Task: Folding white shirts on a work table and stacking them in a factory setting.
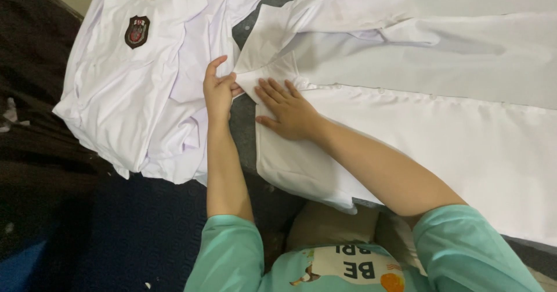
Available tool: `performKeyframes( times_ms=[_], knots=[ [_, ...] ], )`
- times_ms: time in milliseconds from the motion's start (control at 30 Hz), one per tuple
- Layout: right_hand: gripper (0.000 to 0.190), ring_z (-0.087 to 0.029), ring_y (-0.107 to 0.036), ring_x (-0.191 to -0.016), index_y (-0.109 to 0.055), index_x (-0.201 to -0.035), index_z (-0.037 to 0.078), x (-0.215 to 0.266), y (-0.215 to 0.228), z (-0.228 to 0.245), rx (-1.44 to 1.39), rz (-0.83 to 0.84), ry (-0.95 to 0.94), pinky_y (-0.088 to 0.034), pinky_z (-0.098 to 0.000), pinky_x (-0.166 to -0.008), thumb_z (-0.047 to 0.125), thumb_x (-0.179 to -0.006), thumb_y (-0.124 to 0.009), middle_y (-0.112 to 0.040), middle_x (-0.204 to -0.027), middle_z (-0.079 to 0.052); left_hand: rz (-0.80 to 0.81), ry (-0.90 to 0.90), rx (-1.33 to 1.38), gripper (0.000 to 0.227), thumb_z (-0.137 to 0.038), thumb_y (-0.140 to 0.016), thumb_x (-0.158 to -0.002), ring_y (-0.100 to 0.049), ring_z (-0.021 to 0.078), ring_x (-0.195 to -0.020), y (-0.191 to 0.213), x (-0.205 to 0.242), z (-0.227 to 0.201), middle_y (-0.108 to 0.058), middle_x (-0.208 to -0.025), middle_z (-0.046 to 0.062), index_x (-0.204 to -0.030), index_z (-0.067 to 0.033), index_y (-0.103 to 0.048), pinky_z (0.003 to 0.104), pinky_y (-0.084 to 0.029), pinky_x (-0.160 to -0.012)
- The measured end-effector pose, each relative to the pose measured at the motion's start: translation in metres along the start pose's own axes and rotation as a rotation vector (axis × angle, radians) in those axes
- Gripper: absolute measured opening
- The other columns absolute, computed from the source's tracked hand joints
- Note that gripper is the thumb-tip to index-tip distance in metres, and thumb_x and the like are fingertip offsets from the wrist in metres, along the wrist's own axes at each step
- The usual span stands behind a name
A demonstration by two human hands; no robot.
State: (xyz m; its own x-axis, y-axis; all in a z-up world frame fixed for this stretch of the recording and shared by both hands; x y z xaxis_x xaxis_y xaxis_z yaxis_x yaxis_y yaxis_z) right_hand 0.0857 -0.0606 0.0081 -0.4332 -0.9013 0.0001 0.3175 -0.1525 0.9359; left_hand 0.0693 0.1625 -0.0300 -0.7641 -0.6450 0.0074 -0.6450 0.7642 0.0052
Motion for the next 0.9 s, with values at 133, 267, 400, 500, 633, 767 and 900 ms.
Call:
performKeyframes(
  times_ms=[133,267,400,500,633,767,900],
  knots=[
    [0.076,-0.027,-0.013,-0.16,-0.022,-0.166,0.012,-0.001,-0.003,-0.002,-0.005,-0.007,-0.001,-0.005,-0.0514,-0.129,0.061,-0.108,-0.03,-0.017,-0.173,-0.011,0.002,0.007,0.006,0.047,-0.005,-0.057,-0.103,-0.078,0.0309,-0.087,-0.006,0.013,-0.016,-0.069,-0.1,0.026,-0.148,-0.0179,-0.05,0.04,-0.071,-0.075],
    [0.076,-0.027,-0.014,-0.16,-0.022,-0.166,0.012,-0.001,-0.001,-0.001,-0.019,-0.012,-0.007,-0.005,-0.0516,-0.129,0.061,-0.108,-0.03,-0.019,-0.173,-0.012,-0.048,-0.024,-0.179,0.071,-0.016,-0.082,-0.093,-0.078,0.0308,-0.09,0.001,-0.001,0.006,-0.068,-0.1,0.024,-0.152,-0.0193,-0.043,0.039,-0.071,-0.078],
    [0.077,-0.028,-0.013,-0.16,-0.022,-0.166,0.012,-0.001,-0.002,-0.002,-0.02,-0.008,-0.005,-0.005,-0.0516,-0.129,0.061,-0.107,-0.032,-0.018,-0.173,-0.011,-0.034,-0.031,-0.187,0.064,-0.008,-0.07,-0.099,-0.077,0.0342,-0.094,-0.001,0.004,0.001,-0.069,-0.103,0.026,-0.154,-0.0227,-0.04,0.04,-0.072,-0.079],
    [0.077,-0.027,-0.013,-0.16,-0.022,-0.166,0.013,-0.001,-0.003,-0.002,-0.018,-0.01,-0.006,-0.004,-0.051,-0.129,0.062,-0.107,-0.032,-0.017,-0.173,-0.011,-0.043,-0.047,-0.133,0.057,-0.005,-0.063,-0.101,-0.078,0.0378,-0.092,-0.002,0.002,0.003,-0.071,-0.104,0.029,-0.151,-0.0248,-0.045,0.042,-0.072,-0.075],
    [0.077,-0.027,-0.012,-0.16,-0.021,-0.166,0.014,-0.002,-0.004,-0.002,-0.031,-0.003,-0.01,-0.003,-0.0508,-0.129,0.062,-0.107,-0.032,-0.017,-0.173,-0.011,-0.05,-0.051,-0.127,0.051,-0.005,-0.059,-0.102,-0.079,0.0354,-0.087,-0.008,0.012,-0.015,-0.073,-0.104,0.029,-0.147,-0.0266,-0.053,0.04,-0.073,-0.072],
    [0.076,-0.026,-0.011,-0.16,-0.02,-0.166,0.015,-0.002,-0.002,-0.001,-0.023,-0.008,-0.014,-0.003,-0.05,-0.129,0.062,-0.107,-0.032,-0.017,-0.173,-0.01,-0.049,-0.042,-0.089,0.05,-0.004,-0.057,-0.102,-0.079,0.0348,-0.087,-0.008,0.008,-0.009,-0.073,-0.106,0.03,-0.146,-0.0284,-0.055,0.039,-0.073,-0.071],
    [0.076,-0.026,-0.012,-0.16,-0.022,-0.166,0.015,0.0,0.001,0.001,-0.037,0.009,-0.027,-0.002,-0.0495,-0.129,0.061,-0.107,-0.033,-0.017,-0.173,-0.01,-0.049,-0.118,-0.173,0.05,-0.009,-0.064,-0.1,-0.075,0.0264,-0.079,-0.009,0.005,-0.003,-0.073,-0.1,0.025,-0.147,-0.0251,-0.054,0.034,-0.07,-0.067]
  ],
)
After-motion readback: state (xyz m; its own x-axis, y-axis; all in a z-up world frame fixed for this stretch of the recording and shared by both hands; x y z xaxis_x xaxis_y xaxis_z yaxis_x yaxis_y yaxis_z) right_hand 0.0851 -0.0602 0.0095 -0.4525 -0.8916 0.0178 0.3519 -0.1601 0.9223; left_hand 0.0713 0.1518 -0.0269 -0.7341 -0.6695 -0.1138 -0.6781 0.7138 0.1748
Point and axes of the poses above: each hand's wrist, its own x-axis away from the middle knuckle, its own y-axis out of the back of the hand, z = x × y, the point moved 2 cm from there along -x, towards the middle knuckle
